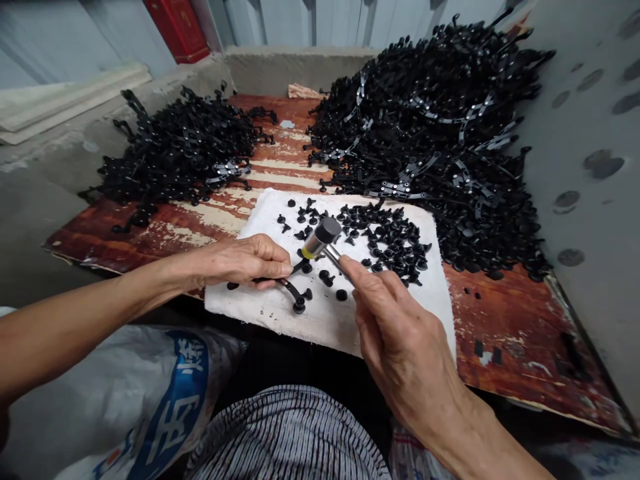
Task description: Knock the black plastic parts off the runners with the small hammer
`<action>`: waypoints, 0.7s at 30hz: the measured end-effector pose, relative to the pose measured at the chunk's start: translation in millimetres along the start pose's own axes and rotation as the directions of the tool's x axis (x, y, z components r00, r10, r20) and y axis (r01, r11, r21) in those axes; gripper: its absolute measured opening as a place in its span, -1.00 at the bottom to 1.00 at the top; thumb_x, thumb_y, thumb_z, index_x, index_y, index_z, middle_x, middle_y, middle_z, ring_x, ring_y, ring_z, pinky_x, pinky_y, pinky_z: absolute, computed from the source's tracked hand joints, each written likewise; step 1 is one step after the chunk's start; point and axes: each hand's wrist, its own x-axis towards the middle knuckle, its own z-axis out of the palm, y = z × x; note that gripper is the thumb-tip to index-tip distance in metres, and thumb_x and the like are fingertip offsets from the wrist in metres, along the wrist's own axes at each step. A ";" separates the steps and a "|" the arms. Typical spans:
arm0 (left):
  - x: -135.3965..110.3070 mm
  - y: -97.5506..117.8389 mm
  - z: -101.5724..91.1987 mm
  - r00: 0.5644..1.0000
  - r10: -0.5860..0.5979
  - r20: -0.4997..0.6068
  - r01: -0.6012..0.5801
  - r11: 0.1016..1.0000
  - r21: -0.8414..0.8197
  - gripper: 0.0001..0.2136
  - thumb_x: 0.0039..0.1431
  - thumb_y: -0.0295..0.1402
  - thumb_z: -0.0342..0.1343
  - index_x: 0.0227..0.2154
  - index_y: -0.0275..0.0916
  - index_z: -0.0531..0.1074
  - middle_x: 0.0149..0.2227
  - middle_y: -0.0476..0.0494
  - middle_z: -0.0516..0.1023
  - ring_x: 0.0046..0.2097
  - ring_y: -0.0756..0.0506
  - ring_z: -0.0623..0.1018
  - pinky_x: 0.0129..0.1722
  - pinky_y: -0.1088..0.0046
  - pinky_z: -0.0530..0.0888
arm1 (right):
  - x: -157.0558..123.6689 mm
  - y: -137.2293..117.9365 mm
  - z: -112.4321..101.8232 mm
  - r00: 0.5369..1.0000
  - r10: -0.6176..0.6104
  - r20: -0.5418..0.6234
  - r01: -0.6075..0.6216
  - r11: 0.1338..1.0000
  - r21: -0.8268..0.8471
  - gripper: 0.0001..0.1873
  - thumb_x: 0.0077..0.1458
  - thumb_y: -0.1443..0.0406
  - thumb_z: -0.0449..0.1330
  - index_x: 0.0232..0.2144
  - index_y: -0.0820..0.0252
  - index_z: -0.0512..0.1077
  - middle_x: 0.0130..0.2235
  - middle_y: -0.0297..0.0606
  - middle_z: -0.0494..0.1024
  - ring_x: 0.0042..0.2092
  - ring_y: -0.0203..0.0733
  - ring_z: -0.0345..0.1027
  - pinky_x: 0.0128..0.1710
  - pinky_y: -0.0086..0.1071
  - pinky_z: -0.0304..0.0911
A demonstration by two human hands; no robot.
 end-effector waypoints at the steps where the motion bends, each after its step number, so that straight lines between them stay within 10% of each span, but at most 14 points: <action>1: -0.5 0.7 0.2 1.000 -0.005 -0.006 0.005 1.000 0.005 -0.67 0.17 -0.28 0.03 -0.68 -0.25 0.27 -0.73 0.09 0.14 -0.68 0.12 0.07 -0.67 0.54 -0.03 | 2.9 -3.9 -1.5 0.999 -0.027 -0.021 0.026 1.000 -0.013 -0.47 0.21 0.51 0.07 0.21 0.18 0.31 -0.17 -0.14 0.55 -0.30 -0.26 0.49 -0.40 -0.47 0.41; 5: -2.4 4.1 2.4 0.999 -0.022 -0.027 0.022 1.000 0.018 -0.67 0.15 -0.30 0.04 -0.70 -0.24 0.26 -0.75 0.09 0.12 -0.68 0.11 0.07 -0.67 0.52 -0.03 | 8.0 -9.2 -0.9 0.986 -0.112 -0.122 0.097 0.988 -0.122 -0.35 0.20 0.56 0.06 0.29 0.08 0.21 -0.14 -0.19 0.52 -0.27 -0.29 0.45 -0.31 -0.48 0.41; 10: -0.8 2.3 4.3 1.000 -0.002 -0.017 0.001 0.999 -0.043 -0.67 0.13 -0.29 0.07 -0.71 -0.25 0.27 -0.76 0.10 0.12 -0.69 0.12 0.05 -0.68 0.53 -0.02 | 5.5 -2.4 0.1 0.989 -0.138 0.053 0.146 0.964 -0.221 -0.48 0.21 0.52 0.01 0.20 0.18 0.32 -0.32 -0.26 0.49 -0.51 -0.33 0.33 -0.61 -0.49 0.26; 14: -0.2 0.0 5.2 0.999 -0.020 -0.032 0.018 0.999 -0.048 -0.67 0.12 -0.31 0.07 -0.72 -0.24 0.25 -0.76 0.10 0.11 -0.70 0.12 0.05 -0.68 0.53 -0.03 | 6.9 -7.5 -6.6 0.982 -0.105 -0.154 0.077 0.981 -0.176 -0.34 0.18 0.56 0.09 0.27 0.04 0.25 -0.17 -0.20 0.53 -0.30 -0.29 0.43 -0.32 -0.49 0.39; 19: 0.4 -1.3 5.4 0.999 -0.036 -0.023 0.035 0.997 -0.063 -0.68 0.13 -0.30 0.07 -0.71 -0.24 0.27 -0.76 0.09 0.13 -0.70 0.12 0.06 -0.68 0.53 -0.04 | 6.7 -3.0 -2.2 0.984 -0.161 0.072 0.173 0.958 -0.229 -0.40 0.19 0.54 0.00 0.24 0.10 0.27 -0.32 -0.28 0.49 -0.48 -0.32 0.35 -0.62 -0.52 0.25; 21: 1.3 -1.8 6.1 0.999 -0.042 -0.027 0.040 0.997 -0.063 -0.68 0.12 -0.30 0.08 -0.72 -0.24 0.27 -0.76 0.09 0.14 -0.70 0.12 0.06 -0.68 0.53 -0.04 | 5.4 -0.4 -0.3 0.995 -0.099 -0.015 0.096 0.982 -0.165 -0.38 0.20 0.53 0.03 0.27 0.07 0.24 -0.23 -0.24 0.51 -0.40 -0.30 0.41 -0.49 -0.49 0.35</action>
